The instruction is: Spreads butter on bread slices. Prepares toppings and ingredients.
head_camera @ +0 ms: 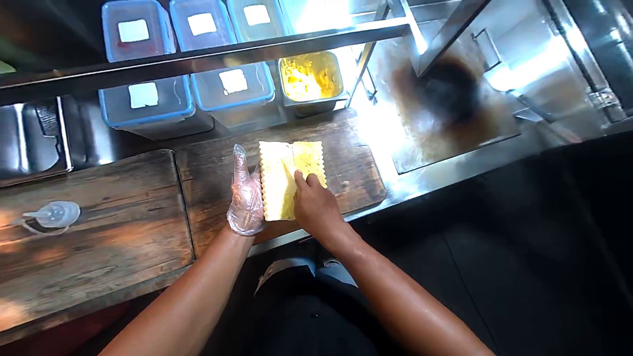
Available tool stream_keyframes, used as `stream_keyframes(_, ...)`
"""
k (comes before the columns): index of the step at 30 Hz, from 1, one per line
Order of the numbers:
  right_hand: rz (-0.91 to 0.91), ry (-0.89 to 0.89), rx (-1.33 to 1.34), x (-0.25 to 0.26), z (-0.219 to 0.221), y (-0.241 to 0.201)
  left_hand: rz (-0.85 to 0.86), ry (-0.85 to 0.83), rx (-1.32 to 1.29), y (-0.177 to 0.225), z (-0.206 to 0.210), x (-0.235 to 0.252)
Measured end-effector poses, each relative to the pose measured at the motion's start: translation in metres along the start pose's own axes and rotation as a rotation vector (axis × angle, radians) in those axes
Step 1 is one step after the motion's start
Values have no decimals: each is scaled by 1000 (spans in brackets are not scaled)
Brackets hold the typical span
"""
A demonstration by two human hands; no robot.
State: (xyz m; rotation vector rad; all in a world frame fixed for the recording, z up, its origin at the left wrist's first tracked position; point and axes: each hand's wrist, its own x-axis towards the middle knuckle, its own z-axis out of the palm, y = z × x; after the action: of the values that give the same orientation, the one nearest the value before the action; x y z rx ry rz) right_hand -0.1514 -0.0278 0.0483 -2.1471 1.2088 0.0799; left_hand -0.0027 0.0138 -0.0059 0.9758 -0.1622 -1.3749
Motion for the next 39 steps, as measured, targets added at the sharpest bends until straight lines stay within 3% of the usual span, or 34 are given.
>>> stream_keyframes(4,8,-261,-87,-15,-3,-7,4,29,29,4,-1,1)
stream_keyframes(7,-15,-31,73,-19,8,1,-13,10,-9,3,-2,2)
stream_keyframes(9,-35,59,11,-4,16,1,-16,8,-20,2,2,1)
stream_keyframes(13,14,-189,-120,-11,16,-1,-33,-47,-39,3,-5,7)
stream_keyframes(16,159,-145,341,-19,4,10,-21,-32,-45,0,-13,8)
stream_keyframes(20,580,-127,1205,9,16,-1,-50,-47,6,3,-3,-9)
stream_keyframes(22,747,-159,1349,1,24,-2,-43,-28,15,6,3,-13)
stream_keyframes(24,777,-175,1263,-22,23,2,-45,-27,-9,6,-2,-13)
stream_keyframes(28,525,-105,994,-18,22,1,-68,-6,-28,2,-2,-13)
stream_keyframes(31,622,-161,1027,-6,35,4,-74,-32,-61,4,0,-10)
stream_keyframes(33,609,-174,810,-24,28,9,-59,-15,-24,7,1,-9)
stream_keyframes(36,403,-7,567,-38,13,11,-22,12,-41,5,-8,4)
stream_keyframes(39,139,182,234,3,6,9,-15,1,-83,5,-9,15)
